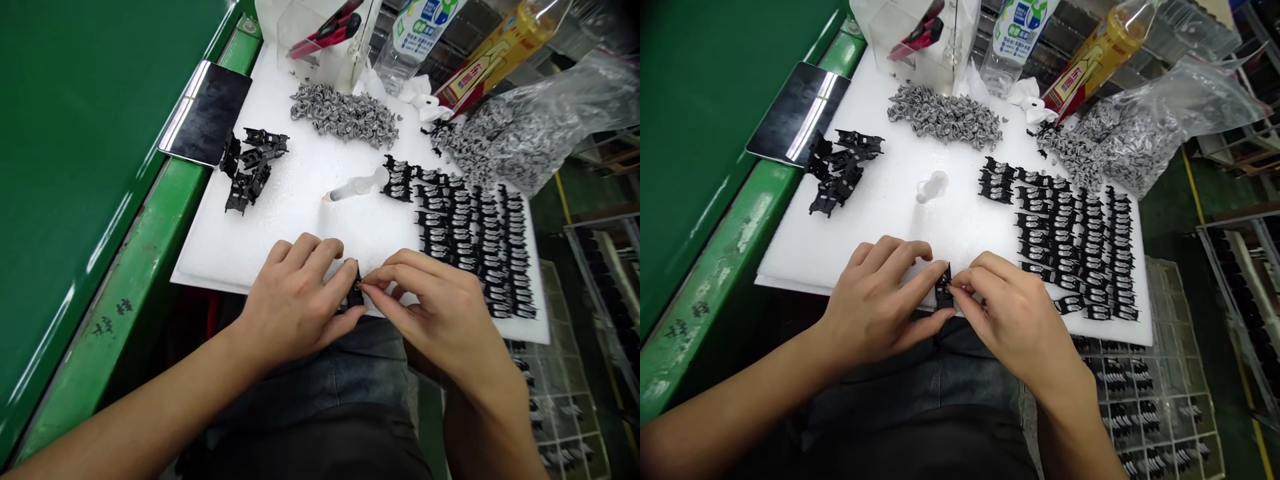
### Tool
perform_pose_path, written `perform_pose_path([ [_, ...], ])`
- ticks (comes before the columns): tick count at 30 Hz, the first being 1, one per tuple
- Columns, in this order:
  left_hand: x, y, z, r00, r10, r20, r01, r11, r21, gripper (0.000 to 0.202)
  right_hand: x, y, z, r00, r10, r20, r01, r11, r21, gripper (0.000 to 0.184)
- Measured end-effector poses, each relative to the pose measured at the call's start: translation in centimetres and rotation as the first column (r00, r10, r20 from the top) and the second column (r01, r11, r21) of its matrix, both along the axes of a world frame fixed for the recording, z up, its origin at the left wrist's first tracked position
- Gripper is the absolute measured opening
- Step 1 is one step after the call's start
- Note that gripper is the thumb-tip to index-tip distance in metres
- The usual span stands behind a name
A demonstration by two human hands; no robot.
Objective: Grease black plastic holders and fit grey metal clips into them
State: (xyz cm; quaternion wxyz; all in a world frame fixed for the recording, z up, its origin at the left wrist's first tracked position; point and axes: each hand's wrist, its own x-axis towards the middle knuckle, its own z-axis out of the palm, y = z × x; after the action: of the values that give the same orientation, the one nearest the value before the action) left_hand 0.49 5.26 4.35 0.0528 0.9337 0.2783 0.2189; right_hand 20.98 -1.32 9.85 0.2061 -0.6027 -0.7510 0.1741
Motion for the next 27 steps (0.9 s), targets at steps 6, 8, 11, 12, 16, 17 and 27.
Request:
perform_pose_path([
  [6, 0.1, 0.0, 0.1, 1.0, 0.003, -0.006, -0.003, 1.0, 0.007, 0.048, 0.6, 0.3, 0.2, 0.987, 0.129, 0.096, -0.132, 0.991, 0.03, 0.01],
  [8, 0.1, 0.0, 0.0, 1.0, 0.003, -0.002, -0.003, 1.0, 0.008, 0.047, 0.6, 0.4, 0.3, 0.98, 0.135, 0.145, -0.141, 0.989, 0.033, 0.009],
  [11, 0.1, 0.0, 0.0, 1.0, 0.002, 0.0, -0.002, 1.0, 0.014, 0.046, 0.2, 0.4, 0.6, 0.97, 0.117, 0.214, -0.125, 0.992, 0.023, 0.014],
  [12, 0.1, 0.0, -0.1, 1.0, 0.002, 0.0, -0.002, 1.0, 0.018, 0.047, 0.0, 0.4, 0.7, 0.967, 0.109, 0.229, -0.116, 0.993, 0.019, 0.015],
  [16, 0.1, 0.1, -0.2, 1.0, 0.001, -0.007, -0.001, 0.999, 0.032, 0.049, -0.1, 0.1, 0.8, 0.972, 0.071, 0.224, -0.081, 0.996, 0.036, 0.014],
  [17, 0.1, 0.1, -0.2, 1.0, -0.001, -0.008, 0.001, 0.999, 0.034, 0.049, -0.1, 0.0, 0.7, 0.974, 0.06, 0.219, -0.073, 0.996, 0.049, 0.013],
  [27, 0.2, 0.2, -0.3, 0.999, -0.011, 0.035, 0.009, 0.999, 0.047, 0.048, 0.4, -0.7, 0.3, 0.977, 0.033, 0.213, -0.069, 0.985, 0.161, 0.008],
])
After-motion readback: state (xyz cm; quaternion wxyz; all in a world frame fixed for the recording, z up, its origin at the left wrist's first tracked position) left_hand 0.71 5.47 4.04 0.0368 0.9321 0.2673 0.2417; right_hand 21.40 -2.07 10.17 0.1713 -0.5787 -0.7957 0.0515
